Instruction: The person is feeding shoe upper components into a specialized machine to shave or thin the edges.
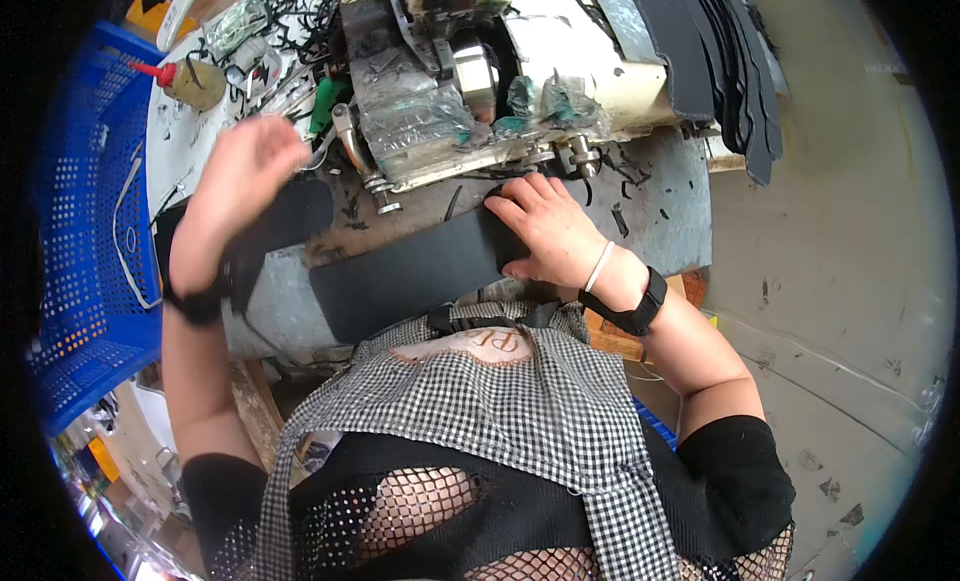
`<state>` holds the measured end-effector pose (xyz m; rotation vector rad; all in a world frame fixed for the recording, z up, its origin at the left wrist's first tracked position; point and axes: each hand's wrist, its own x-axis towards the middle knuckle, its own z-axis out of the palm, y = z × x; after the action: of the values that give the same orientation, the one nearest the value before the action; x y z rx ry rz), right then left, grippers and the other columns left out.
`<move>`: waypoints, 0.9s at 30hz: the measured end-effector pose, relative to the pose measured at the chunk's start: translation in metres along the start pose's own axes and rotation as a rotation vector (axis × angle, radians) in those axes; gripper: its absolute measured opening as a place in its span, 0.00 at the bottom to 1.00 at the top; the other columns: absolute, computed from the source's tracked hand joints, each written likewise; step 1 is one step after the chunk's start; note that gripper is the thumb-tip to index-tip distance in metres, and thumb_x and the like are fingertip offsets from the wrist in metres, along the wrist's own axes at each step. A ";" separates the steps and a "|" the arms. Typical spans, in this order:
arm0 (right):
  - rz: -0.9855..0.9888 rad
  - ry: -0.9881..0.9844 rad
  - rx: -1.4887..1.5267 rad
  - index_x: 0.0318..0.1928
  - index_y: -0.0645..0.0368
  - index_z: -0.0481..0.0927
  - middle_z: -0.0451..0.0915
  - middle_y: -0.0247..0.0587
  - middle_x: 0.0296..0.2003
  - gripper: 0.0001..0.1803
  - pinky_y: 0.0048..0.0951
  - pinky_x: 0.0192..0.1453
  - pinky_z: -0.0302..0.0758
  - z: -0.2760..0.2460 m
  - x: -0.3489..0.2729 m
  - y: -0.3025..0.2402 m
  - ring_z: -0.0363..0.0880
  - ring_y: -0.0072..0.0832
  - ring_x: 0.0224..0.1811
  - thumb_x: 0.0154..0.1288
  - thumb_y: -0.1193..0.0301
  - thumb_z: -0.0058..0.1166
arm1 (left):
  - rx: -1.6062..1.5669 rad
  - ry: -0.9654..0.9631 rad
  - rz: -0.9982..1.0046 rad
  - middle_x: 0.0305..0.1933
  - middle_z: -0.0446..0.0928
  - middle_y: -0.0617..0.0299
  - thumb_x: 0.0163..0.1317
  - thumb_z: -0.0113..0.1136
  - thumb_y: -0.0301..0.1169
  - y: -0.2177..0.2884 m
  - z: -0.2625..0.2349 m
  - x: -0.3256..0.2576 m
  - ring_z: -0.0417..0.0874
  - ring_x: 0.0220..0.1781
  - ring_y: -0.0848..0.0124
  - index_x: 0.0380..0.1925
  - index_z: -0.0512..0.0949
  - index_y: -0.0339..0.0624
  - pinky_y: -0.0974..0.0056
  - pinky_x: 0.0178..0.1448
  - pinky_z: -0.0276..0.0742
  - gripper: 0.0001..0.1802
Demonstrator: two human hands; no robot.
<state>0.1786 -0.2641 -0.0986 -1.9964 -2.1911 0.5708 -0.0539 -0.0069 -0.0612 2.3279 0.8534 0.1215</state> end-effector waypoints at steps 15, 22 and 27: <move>-0.017 0.125 0.257 0.41 0.55 0.70 0.73 0.42 0.37 0.28 0.37 0.50 0.66 0.017 -0.006 0.000 0.70 0.42 0.45 0.37 0.70 0.72 | -0.025 0.008 0.277 0.45 0.73 0.56 0.45 0.70 0.31 0.043 0.119 -0.085 0.72 0.51 0.55 0.39 0.77 0.40 0.58 0.52 0.72 0.19; -0.206 0.566 0.145 0.48 0.54 0.76 0.74 0.40 0.41 0.27 0.42 0.56 0.65 -0.033 0.006 -0.022 0.71 0.40 0.47 0.44 0.66 0.67 | -0.352 -0.115 0.227 0.24 0.76 0.59 0.61 0.60 0.27 0.054 0.057 -0.062 0.78 0.27 0.75 0.35 0.76 0.37 0.68 0.33 0.72 0.06; -0.351 0.840 -0.329 0.46 0.52 0.82 0.76 0.39 0.48 0.24 0.43 0.58 0.70 -0.054 0.022 -0.009 0.74 0.36 0.50 0.40 0.70 0.61 | -0.738 -0.408 0.029 0.34 0.77 0.70 0.64 0.58 0.26 0.056 0.004 -0.025 0.75 0.37 0.84 0.38 0.74 0.37 0.75 0.44 0.72 0.05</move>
<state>0.1853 -0.2325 -0.0494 -1.4732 -2.0373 -0.6042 -0.0415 -0.0566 -0.0275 1.5902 0.4582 -0.0278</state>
